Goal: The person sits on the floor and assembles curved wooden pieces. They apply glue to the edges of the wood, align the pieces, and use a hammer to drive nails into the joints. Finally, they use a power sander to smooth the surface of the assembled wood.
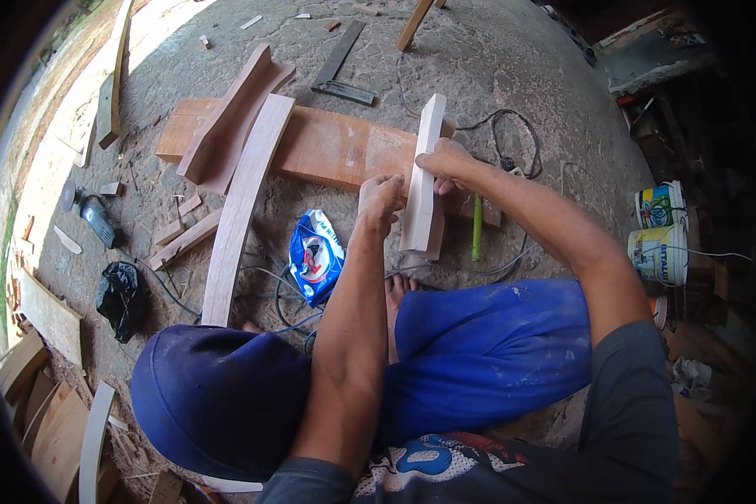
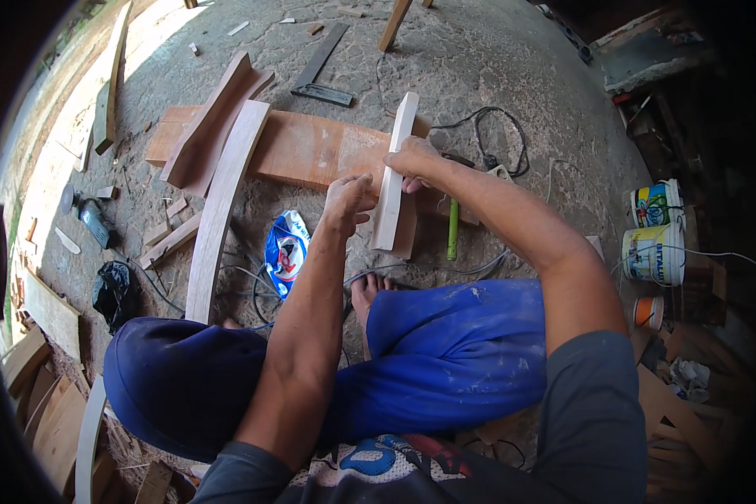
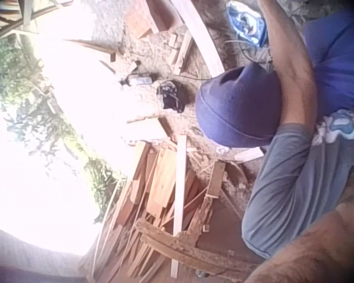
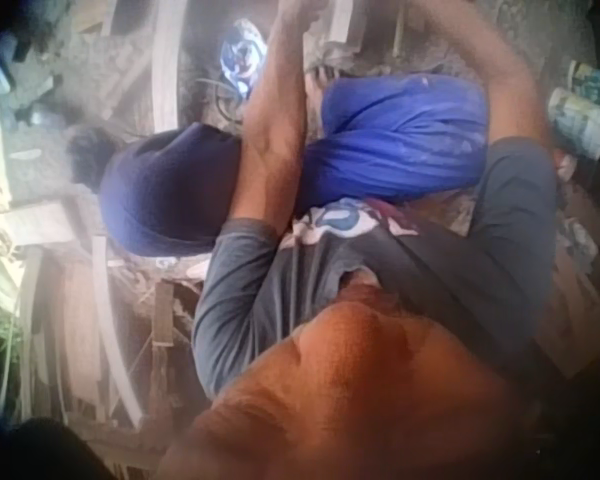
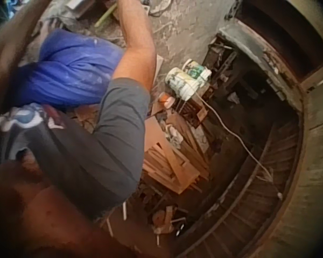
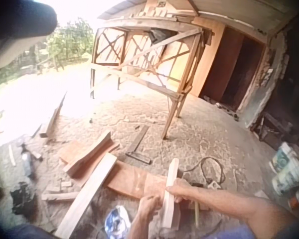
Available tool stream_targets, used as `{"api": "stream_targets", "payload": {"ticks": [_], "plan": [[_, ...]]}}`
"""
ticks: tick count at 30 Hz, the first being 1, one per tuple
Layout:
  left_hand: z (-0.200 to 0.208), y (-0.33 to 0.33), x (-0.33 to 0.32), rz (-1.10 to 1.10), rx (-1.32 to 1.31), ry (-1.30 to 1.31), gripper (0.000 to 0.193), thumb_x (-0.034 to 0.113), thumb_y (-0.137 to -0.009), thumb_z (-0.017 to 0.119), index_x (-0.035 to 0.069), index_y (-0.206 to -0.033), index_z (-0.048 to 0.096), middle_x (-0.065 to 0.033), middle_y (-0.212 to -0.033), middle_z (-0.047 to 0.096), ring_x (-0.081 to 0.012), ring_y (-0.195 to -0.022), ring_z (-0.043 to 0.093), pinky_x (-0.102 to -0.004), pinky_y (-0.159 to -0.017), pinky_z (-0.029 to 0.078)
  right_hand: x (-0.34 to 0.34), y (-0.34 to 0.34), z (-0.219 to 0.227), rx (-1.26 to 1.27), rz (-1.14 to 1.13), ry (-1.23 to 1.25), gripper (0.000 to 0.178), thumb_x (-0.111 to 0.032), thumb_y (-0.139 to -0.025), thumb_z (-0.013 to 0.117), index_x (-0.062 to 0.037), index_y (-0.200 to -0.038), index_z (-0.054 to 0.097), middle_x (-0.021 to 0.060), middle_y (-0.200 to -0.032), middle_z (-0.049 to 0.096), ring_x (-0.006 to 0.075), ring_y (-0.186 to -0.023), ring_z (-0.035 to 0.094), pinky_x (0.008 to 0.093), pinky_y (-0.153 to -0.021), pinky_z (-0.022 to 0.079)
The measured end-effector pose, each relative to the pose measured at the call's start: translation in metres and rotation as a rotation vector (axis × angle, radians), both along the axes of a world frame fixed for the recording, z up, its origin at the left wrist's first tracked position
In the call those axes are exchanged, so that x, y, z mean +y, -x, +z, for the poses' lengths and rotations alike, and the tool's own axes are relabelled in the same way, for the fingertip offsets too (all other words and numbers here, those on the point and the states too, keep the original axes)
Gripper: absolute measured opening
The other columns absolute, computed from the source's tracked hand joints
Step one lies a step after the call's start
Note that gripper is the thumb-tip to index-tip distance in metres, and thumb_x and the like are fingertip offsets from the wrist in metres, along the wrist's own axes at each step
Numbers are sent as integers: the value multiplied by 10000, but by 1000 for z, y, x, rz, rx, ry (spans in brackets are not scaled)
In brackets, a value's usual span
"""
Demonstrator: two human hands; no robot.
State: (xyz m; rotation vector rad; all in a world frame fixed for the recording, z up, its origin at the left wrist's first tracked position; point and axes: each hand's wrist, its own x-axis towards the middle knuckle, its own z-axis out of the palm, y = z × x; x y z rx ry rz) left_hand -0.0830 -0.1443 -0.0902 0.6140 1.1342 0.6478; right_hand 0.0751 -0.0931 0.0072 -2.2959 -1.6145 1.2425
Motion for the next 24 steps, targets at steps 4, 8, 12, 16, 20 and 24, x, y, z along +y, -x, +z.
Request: {"api": "stream_targets", "payload": {"ticks": [4,8,12,16,20,24], "plan": [[6,0,-3,-17,-11,-10,522,444,-924,678,71,-1286,632,-105,-1079,674,-237,-895,652,-459,-763,530,0,-1,-2,-4,-2,-2,472,-249,-869,617,199,-1012,650,218,-767,695,234,-517,688,328,-415,582],[18,-2,-4,-56,14,0,516,453,-920,685,86,-1280,638,-84,-1051,680,-214,-847,652,-409,-730,519,-1,-4,-4,3,-31,5,474,-249,-867,622,197,-1023,653,227,-785,703,245,-528,698,331,-423,592],[11,-2,-2,-178,-22,-36,514,484,-915,700,102,-1255,646,-63,-1073,694,-197,-859,663,-368,-710,505,0,-1,-4,-12,-14,3,474,-279,-894,630,171,-1041,658,208,-789,704,229,-530,692,314,-408,575],[11,-7,-5,-199,-81,-101,501,498,-903,727,110,-1211,654,-39,-1073,702,-187,-873,679,-361,-702,513,-2,-4,-3,6,-9,-37,487,-282,-889,645,184,-1029,662,226,-820,720,267,-588,728,358,-442,607],[11,-9,-4,-228,-140,-144,437,465,-916,728,120,-1177,660,-28,-1052,701,-184,-874,685,-387,-741,534,5,-8,-3,-30,7,16,500,-325,-923,626,166,-1003,678,216,-808,733,271,-589,731,370,-455,614],[25,-7,-7,-254,-126,-102,359,436,-943,707,140,-1141,663,-22,-1029,702,-192,-895,681,-413,-796,538,9,-9,-1,-75,68,51,469,-329,-951,588,125,-950,704,215,-753,737,265,-568,728,366,-458,612]]}}
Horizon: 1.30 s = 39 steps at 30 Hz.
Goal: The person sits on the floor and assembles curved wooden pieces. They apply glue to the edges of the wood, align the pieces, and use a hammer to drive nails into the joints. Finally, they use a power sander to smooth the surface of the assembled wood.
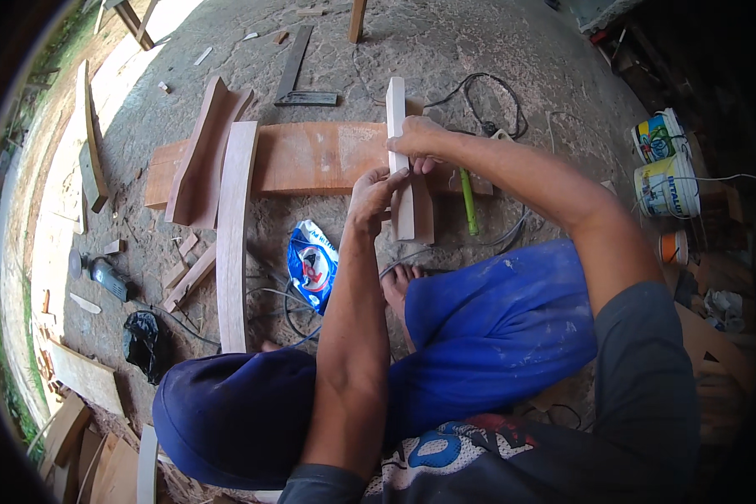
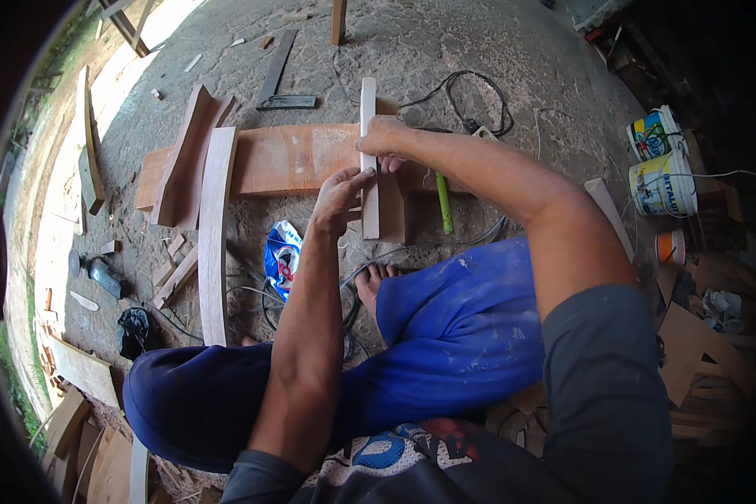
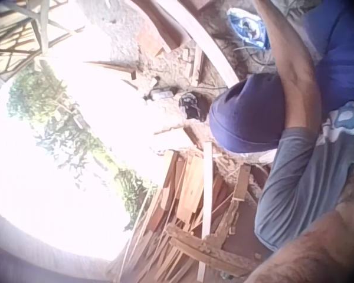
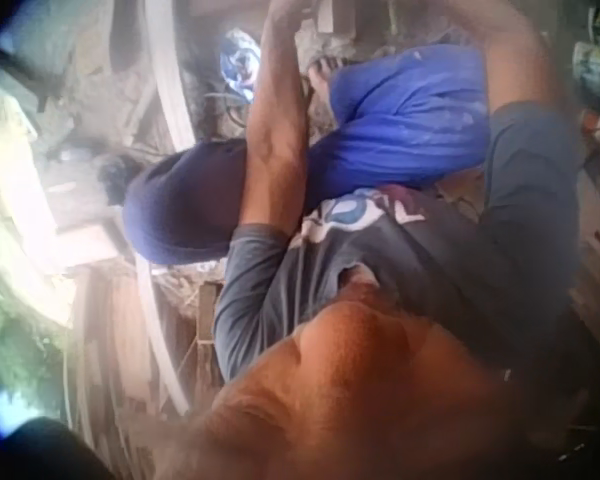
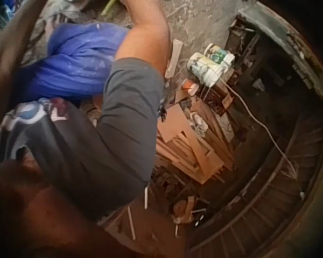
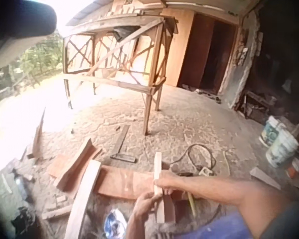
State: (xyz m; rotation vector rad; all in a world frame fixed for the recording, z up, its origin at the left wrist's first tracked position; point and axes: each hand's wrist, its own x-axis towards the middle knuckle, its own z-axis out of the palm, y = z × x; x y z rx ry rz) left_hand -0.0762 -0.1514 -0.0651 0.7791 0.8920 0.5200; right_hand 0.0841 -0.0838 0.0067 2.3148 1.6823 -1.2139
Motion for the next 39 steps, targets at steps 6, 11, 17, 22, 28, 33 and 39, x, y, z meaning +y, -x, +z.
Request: {"api": "stream_targets", "payload": {"ticks": [6,11,17,22,28,33,39], "plan": [[-5,0,3,-2,43,17,513,445,-935,717,90,-1296,635,-75,-1128,687,-247,-964,680,-437,-831,550,8,1,5,-85,28,85,348,-200,-937,502,58,-930,736,183,-811,760,271,-623,741,384,-525,628],[3,-5,-3,-10,24,13,518,436,-944,705,83,-1316,630,-62,-1122,691,-226,-968,680,-390,-807,552,32,-17,4,-106,52,98,393,-273,-954,511,63,-936,712,171,-824,746,277,-630,737,401,-529,619],[1,1,-5,30,-7,-3,407,411,-984,658,97,-1244,656,2,-993,696,-114,-811,650,-291,-684,523,27,-25,16,6,-26,-50,425,-327,-979,488,34,-1031,707,185,-881,745,301,-682,747,433,-550,628],[-4,-6,2,69,-63,-11,454,433,-952,675,37,-1175,669,-56,-972,708,-156,-787,673,-326,-700,541,17,-37,16,89,-85,-26,615,-496,-1004,498,82,-1158,641,207,-910,708,312,-687,745,460,-517,626],[10,-13,5,37,-87,30,525,369,-900,741,-86,-1147,656,-140,-1008,726,-204,-830,713,-335,-724,574,14,-51,12,247,-136,-21,670,-553,-980,550,91,-1141,633,199,-1023,684,272,-723,734,393,-504,612],[27,-29,3,155,284,-384,532,361,-810,770,-113,-1024,655,-162,-908,725,-233,-768,701,-341,-667,552,16,-52,22,375,-161,-82,647,-537,-920,653,52,-1186,626,188,-1074,680,283,-805,720,407,-579,617],[75,-21,22,366,797,-832,761,354,-640,795,-31,-1244,536,-228,-1169,595,-405,-1144,557,-485,-1027,423,32,-48,61,622,-236,-237,547,-434,-916,688,3,-1234,603,149,-1067,709,285,-926,719,447,-743,599]]}}
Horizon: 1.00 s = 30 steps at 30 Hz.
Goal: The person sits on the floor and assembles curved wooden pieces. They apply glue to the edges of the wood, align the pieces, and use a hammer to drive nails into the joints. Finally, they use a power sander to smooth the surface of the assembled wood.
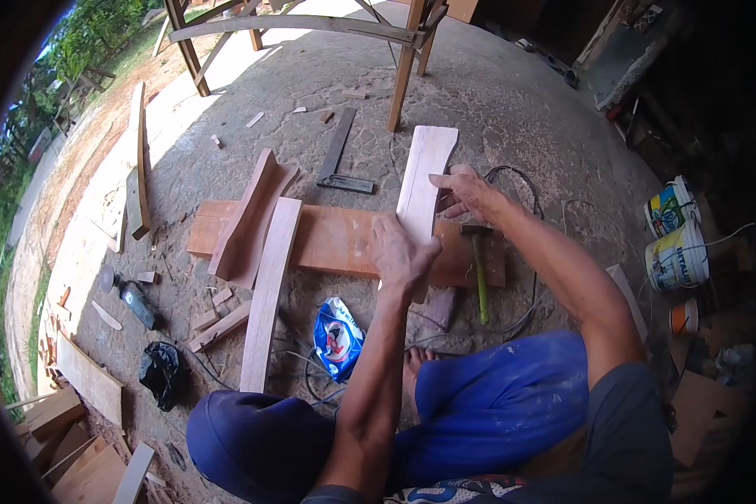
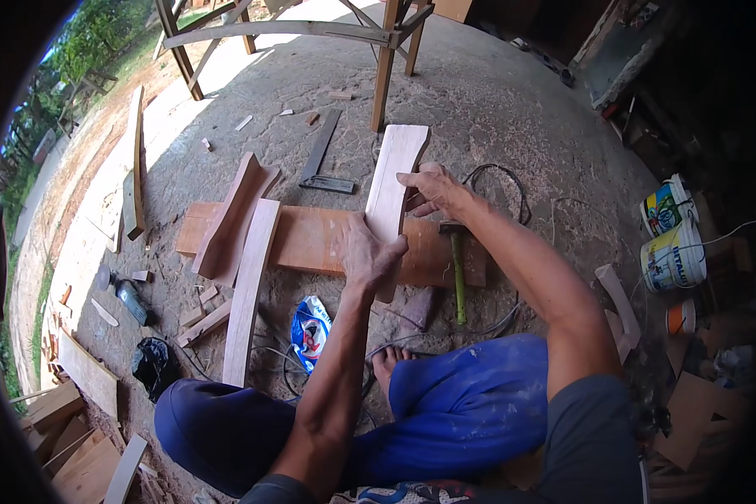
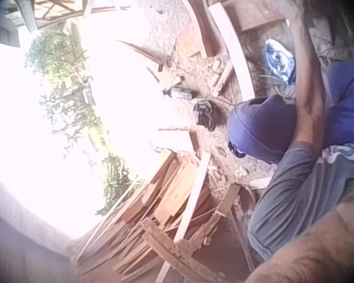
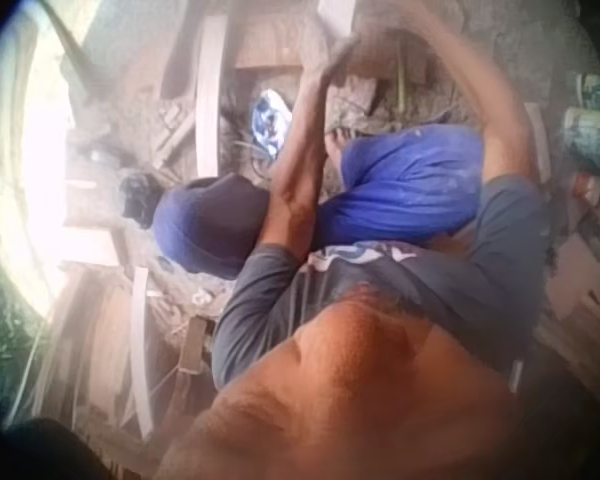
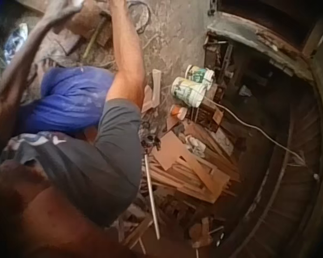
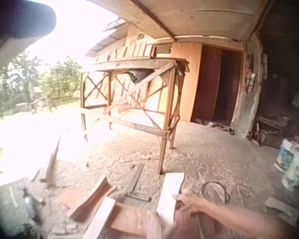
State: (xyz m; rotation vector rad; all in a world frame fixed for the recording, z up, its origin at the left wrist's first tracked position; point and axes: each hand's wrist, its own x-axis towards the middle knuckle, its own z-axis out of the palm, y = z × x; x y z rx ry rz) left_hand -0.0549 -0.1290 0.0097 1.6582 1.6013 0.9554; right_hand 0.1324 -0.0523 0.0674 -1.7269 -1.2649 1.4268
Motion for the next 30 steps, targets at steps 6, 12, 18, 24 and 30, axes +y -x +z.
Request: {"api": "stream_targets", "payload": {"ticks": [6,12,18,24,30], "plan": [[32,21,16,50,162,-149,761,316,-645,776,9,-1289,510,-191,-1206,596,-382,-1135,556,-487,-1029,402,0,14,25,222,0,-91,490,-370,-935,692,-14,-1252,577,136,-1136,701,252,-1000,703,415,-759,587],[23,20,12,54,143,-137,842,331,-660,786,26,-1383,481,-186,-1288,556,-379,-1233,508,-492,-1082,364,0,15,15,225,23,-101,563,-382,-911,712,0,-1295,559,122,-1183,652,247,-1050,666,429,-775,611],[12,21,16,52,-50,-110,871,335,-655,774,9,-1404,472,-207,-1317,551,-403,-1230,521,-486,-1075,400,0,22,26,178,81,-158,634,-515,-906,693,-29,-1298,579,124,-1143,672,229,-968,694,404,-747,598],[7,19,15,9,-314,32,881,314,-664,812,-53,-1387,469,-233,-1297,540,-377,-1243,524,-447,-1081,429,12,9,45,93,185,-54,739,-654,-877,681,-45,-1287,600,132,-1148,690,216,-937,707,391,-733,590],[21,21,9,53,-81,-91,864,334,-665,795,-26,-1381,472,-211,-1284,550,-378,-1230,517,-461,-1095,385,24,-9,71,-419,-62,-616,940,-666,-835,725,-16,-1468,480,197,-1281,636,286,-1061,671,437,-921,543]]}}
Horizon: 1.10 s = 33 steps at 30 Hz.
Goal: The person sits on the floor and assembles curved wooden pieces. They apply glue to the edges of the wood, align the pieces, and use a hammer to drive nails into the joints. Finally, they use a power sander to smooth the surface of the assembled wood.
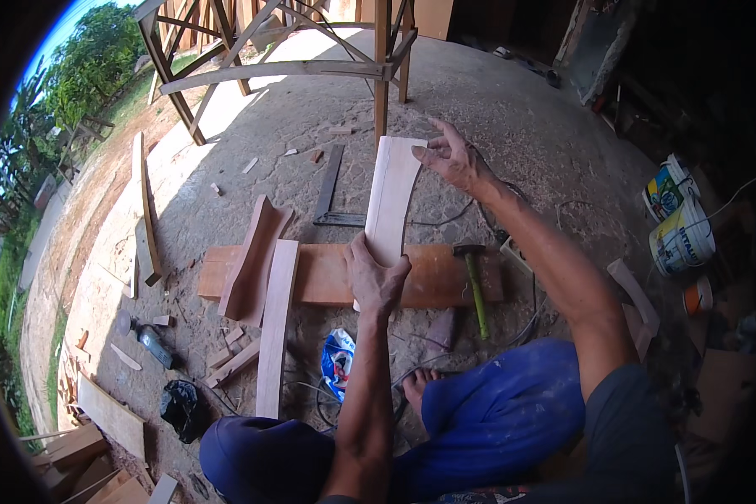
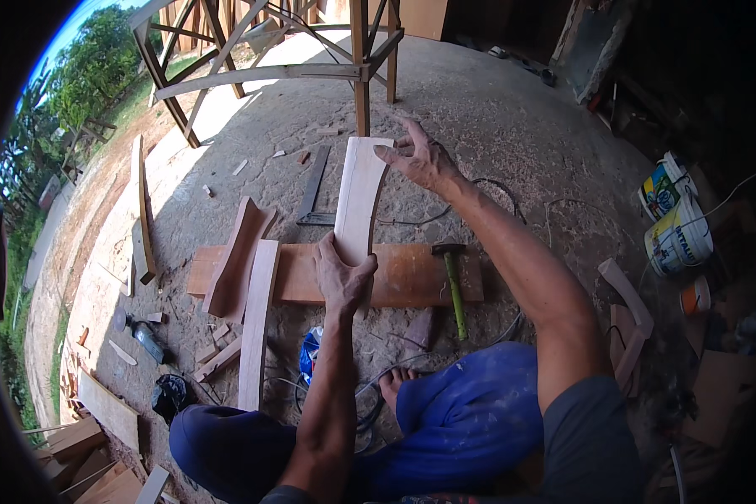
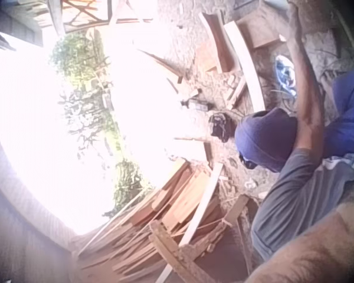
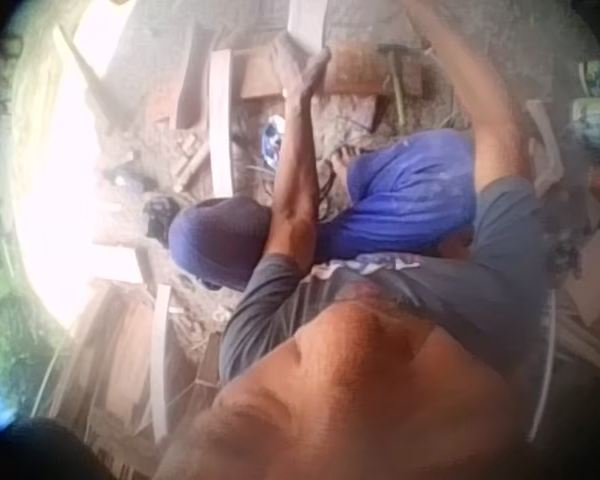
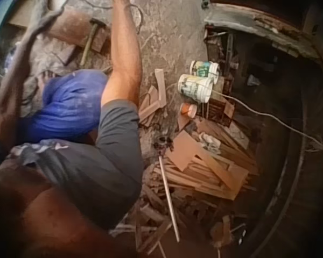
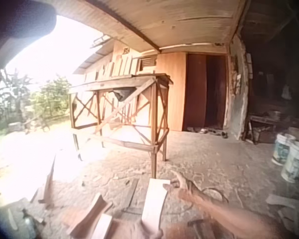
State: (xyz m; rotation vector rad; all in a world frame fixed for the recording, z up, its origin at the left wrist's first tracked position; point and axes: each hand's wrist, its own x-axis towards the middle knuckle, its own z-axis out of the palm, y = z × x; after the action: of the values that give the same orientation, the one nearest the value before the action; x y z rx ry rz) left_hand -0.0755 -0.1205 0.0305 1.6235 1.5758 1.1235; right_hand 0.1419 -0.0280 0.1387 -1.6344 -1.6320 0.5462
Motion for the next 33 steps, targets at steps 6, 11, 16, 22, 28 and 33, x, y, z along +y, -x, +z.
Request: {"api": "stream_targets", "payload": {"ticks": [6,11,16,22,28,33], "plan": [[-1,-7,-2,-20,218,-191,839,327,-663,784,15,-1377,474,-183,-1292,547,-379,-1221,497,-475,-1104,332,15,-8,11,-326,92,3,903,-565,-744,853,-12,-1390,547,224,-1239,656,321,-1120,656,405,-964,521],[-6,-4,-2,-46,255,-219,849,316,-658,787,47,-1400,474,-158,-1341,536,-396,-1216,490,-495,-1079,364,14,-16,13,-194,87,44,723,-467,-717,899,9,-1207,663,183,-1094,709,280,-1025,676,385,-886,532],[-7,-6,-2,-52,243,-231,836,314,-651,784,17,-1370,478,-186,-1268,556,-365,-1234,496,-468,-1119,327,17,-29,12,167,103,166,632,-372,-730,897,9,-1182,674,145,-1068,708,217,-978,667,361,-851,530],[-5,-13,-2,-138,50,-88,789,285,-664,804,6,-1342,511,-201,-1252,566,-368,-1185,540,-477,-1055,425,17,-37,5,441,125,187,631,-290,-816,776,29,-1335,612,133,-1100,700,211,-1011,663,335,-857,536],[-16,-19,0,-257,-261,193,831,294,-646,807,-26,-1349,500,-232,-1265,564,-385,-1190,542,-478,-1041,442,14,-25,21,304,99,327,714,-372,-867,658,-32,-1478,515,124,-1155,661,236,-1067,651,398,-953,514],[-14,-20,9,-187,120,-171,819,238,-652,791,16,-1380,489,-211,-1291,559,-396,-1233,501,-476,-1094,370,13,-48,29,113,99,354,720,-401,-924,632,-107,-1550,433,114,-1251,645,253,-1190,607,407,-1065,443]]}}
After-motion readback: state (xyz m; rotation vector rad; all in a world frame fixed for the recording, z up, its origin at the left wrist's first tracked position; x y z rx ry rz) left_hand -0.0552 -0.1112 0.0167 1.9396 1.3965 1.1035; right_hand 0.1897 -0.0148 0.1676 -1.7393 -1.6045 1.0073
